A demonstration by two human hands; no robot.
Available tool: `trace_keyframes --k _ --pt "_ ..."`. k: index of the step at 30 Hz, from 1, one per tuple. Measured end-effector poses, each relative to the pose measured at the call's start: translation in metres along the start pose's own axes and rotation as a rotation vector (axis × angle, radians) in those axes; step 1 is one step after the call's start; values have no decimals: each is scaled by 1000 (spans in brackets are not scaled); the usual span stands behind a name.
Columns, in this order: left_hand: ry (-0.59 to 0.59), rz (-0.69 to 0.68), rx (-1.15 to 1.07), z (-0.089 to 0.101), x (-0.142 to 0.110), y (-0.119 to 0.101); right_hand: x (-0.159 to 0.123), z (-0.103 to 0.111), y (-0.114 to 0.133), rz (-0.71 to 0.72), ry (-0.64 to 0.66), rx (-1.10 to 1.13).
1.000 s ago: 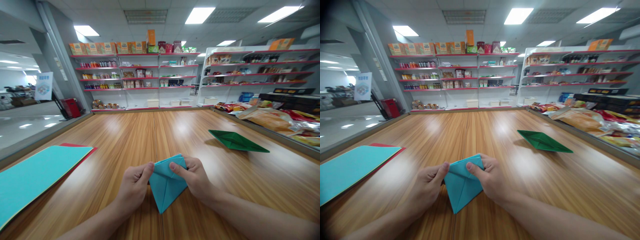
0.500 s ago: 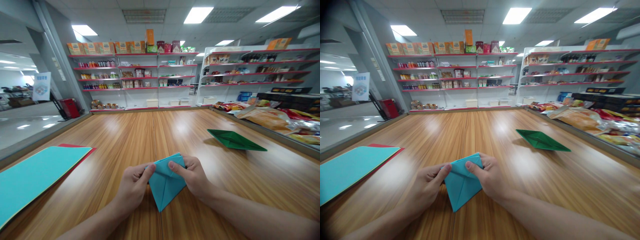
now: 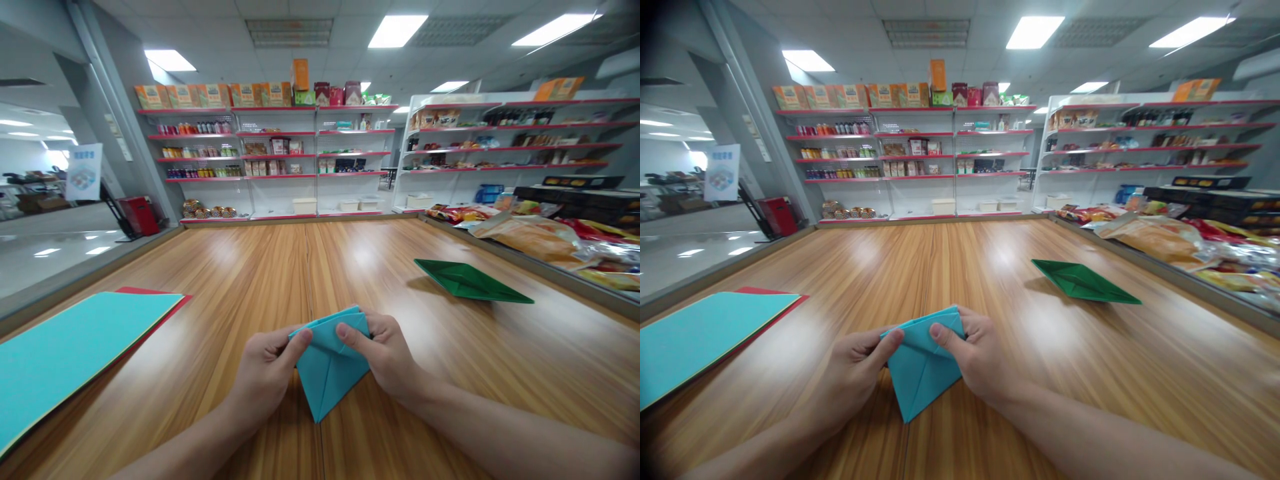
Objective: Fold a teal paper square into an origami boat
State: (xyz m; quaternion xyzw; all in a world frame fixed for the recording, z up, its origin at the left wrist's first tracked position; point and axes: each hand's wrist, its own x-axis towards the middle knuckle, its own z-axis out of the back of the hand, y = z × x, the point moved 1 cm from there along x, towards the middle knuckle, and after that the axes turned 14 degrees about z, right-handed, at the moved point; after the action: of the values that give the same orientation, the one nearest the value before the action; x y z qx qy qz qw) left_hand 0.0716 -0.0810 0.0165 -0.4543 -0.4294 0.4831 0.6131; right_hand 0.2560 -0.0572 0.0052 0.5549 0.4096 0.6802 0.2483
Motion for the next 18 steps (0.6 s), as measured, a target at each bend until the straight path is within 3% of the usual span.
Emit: trace_keyframes --k 5,10,18 --pt "-2 -21 -50 -1 -2 7 0 -1 1 -8 11 -5" --pt "-45 70 -172 -3 1 16 1 -1 1 3 37 0" --pt "-56 11 0 0 -1 8 0 -2 5 30 46 -63"
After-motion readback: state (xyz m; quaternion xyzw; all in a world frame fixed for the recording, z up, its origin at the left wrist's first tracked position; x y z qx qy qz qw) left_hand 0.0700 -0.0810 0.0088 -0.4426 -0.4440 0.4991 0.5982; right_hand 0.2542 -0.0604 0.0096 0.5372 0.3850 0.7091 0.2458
